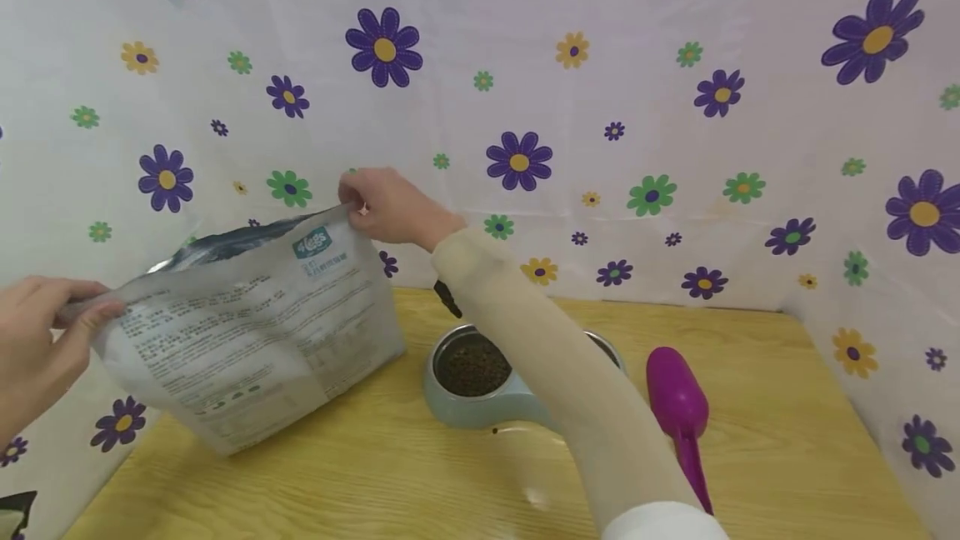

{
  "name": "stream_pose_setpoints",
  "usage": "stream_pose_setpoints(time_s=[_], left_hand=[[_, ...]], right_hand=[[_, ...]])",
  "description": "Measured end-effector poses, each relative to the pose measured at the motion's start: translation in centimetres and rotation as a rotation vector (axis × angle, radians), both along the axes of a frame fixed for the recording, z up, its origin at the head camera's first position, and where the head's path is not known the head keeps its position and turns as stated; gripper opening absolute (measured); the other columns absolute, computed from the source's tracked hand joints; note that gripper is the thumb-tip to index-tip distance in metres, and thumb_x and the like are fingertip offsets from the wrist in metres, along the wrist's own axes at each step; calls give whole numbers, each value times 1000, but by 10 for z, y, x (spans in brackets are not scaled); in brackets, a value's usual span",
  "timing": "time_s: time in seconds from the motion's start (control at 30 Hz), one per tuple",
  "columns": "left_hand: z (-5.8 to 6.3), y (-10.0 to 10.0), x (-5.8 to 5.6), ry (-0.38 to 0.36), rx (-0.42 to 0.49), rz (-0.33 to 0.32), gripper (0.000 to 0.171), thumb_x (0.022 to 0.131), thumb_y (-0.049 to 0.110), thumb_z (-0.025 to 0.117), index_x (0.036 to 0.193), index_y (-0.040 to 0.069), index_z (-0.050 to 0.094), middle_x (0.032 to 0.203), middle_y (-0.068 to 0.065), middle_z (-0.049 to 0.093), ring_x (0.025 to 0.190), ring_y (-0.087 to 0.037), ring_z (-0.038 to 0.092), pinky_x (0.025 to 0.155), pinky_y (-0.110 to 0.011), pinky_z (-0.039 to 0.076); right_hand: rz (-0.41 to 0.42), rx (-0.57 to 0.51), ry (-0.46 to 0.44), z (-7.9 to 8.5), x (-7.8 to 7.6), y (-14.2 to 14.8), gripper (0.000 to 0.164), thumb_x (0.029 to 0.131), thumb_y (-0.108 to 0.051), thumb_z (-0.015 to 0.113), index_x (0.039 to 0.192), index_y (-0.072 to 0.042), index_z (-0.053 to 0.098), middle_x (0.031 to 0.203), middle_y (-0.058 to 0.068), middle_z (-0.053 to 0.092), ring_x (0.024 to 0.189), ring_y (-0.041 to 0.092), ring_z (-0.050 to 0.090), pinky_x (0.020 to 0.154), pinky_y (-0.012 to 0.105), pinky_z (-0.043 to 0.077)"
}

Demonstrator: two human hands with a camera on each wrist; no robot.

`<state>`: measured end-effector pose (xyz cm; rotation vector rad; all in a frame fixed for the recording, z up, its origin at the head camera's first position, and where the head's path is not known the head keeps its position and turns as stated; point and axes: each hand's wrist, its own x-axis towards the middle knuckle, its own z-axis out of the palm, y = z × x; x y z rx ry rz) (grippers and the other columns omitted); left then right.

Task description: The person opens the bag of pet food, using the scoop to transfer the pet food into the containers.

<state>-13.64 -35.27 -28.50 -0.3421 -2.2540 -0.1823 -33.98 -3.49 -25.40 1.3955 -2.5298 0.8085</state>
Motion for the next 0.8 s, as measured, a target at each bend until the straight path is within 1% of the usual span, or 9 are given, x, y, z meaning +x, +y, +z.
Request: stream_pose_setpoints(time_s=[0.1,0.17,0.3,0.4,0.5,0.6,0.7,0.73,0.8], left_hand=[[-5,-2,1,-4,2,-5,17,88,-4,74,98,-16,67,87,-27,63,75,-37,58,67,-8,35],[-7,-1,2,3,-9,4,17,88,-4,74,97,-16,67,87,-28,63,75,-39,58,67,-13,36],[-9,3,3,7,-38,25,16,82,-11,74,93,-16,64,85,-29,62,74,-42,58,69,-21,36],[-8,5,4,-6,-26,35,16,81,-12,74,92,-16,64,84,-29,62,74,-41,58,67,-19,35],[-3,7,7,-69,16,60,16,86,-4,73,97,-14,66,90,-29,64,77,-38,56,66,-20,35],[3,11,9,-157,31,71,28,89,10,77,106,-11,68,98,-29,65,87,-40,55,74,-37,43],[7,17,6,-197,-1,60,36,85,12,82,110,-10,69,99,-28,66,91,-41,56,76,-54,42],[7,18,4,-200,-9,56,35,83,9,83,108,-10,69,97,-28,66,89,-42,56,75,-54,43],[8,20,1,-196,-14,57,28,81,3,82,103,-10,69,94,-27,66,86,-41,58,72,-46,46]], right_hand=[[16,-5,-32,-1,5,-5,21,99,-13,66,118,-5,70,116,7,70,106,19,62,95,27,50],[31,-6,-47,-1,9,-9,21,99,-15,68,118,-5,71,117,7,71,104,16,64,96,27,51],[39,-21,-32,-1,13,-16,11,99,-11,68,106,-4,73,106,6,72,93,15,63,87,24,52],[35,-27,10,-3,14,-19,8,100,-8,66,101,-4,73,101,6,71,89,14,61,83,23,51],[47,-28,56,-4,16,-22,9,100,-8,65,101,-4,73,101,6,71,90,15,60,82,22,50],[54,-24,72,-4,18,-22,9,100,-8,66,101,-3,73,101,7,71,91,16,60,82,21,51],[55,-12,54,-2,21,-20,11,100,-7,65,105,-3,74,105,8,72,94,17,62,83,21,52],[57,-4,47,-2,21,-20,13,100,-7,65,108,-4,74,108,8,72,97,17,63,85,21,52],[64,16,38,0,22,-20,19,99,-9,67,116,-4,74,115,8,72,104,17,64,89,22,52]])
